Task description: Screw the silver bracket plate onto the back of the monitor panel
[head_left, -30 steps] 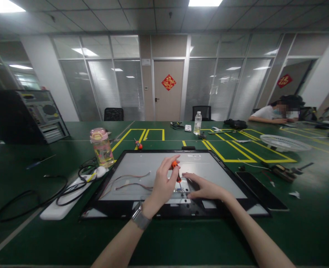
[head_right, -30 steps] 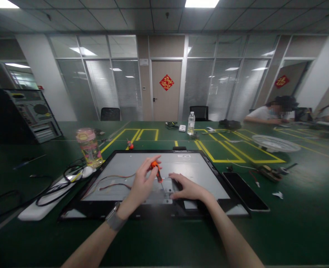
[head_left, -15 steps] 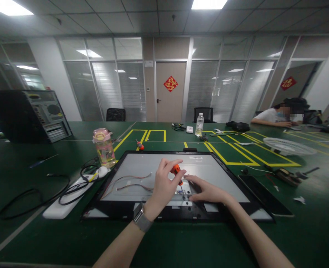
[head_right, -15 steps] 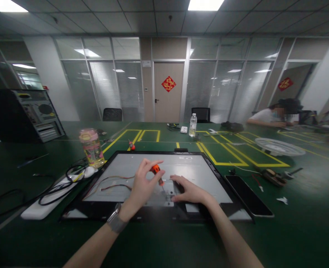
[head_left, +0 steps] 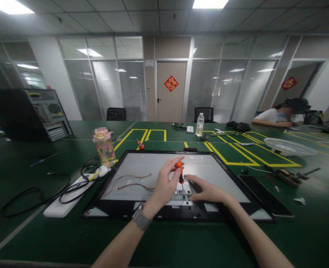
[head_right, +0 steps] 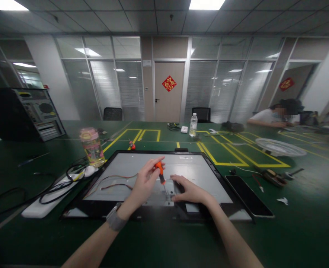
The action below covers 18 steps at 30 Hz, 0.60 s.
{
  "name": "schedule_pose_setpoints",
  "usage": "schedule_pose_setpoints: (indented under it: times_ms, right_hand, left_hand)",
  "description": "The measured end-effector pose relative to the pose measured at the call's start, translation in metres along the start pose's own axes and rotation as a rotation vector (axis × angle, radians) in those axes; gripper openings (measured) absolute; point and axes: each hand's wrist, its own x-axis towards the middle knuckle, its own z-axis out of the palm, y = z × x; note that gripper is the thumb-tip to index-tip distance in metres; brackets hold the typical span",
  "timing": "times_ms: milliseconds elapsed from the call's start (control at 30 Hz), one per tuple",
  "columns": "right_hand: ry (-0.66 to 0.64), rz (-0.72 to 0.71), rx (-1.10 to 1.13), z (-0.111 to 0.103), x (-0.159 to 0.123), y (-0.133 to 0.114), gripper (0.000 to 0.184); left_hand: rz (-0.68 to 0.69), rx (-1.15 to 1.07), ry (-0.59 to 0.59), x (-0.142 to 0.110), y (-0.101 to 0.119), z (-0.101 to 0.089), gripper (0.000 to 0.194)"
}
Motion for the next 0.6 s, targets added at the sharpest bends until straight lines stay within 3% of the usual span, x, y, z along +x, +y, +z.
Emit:
schedule_pose_setpoints:
  times_ms: [133,300,467,600]
  right_hand:
    - [-0.002,-0.015,-0.001,0.0,0.0,0.0013,0.08]
    - [-0.009,0.011,0.0,0.0001,-0.0005,0.004,0.08]
    - [-0.003,-0.017,0.011,0.001,0.0002,0.0063,0.081]
    - [0.005,-0.003,0.018,0.0022,0.0011,0.008,0.082]
  left_hand:
    - [0.003,0.101,0.063,-0.0006,0.0001,0.0005,0.026]
    - [0.029,0.088,-0.001,0.0003,0.0013,-0.0007,0.039]
    - [0.063,0.169,0.031,-0.0001,0.0002,0.0001,0.037]
    - [0.024,0.083,-0.027,-0.0019,-0.0016,-0.0009,0.042]
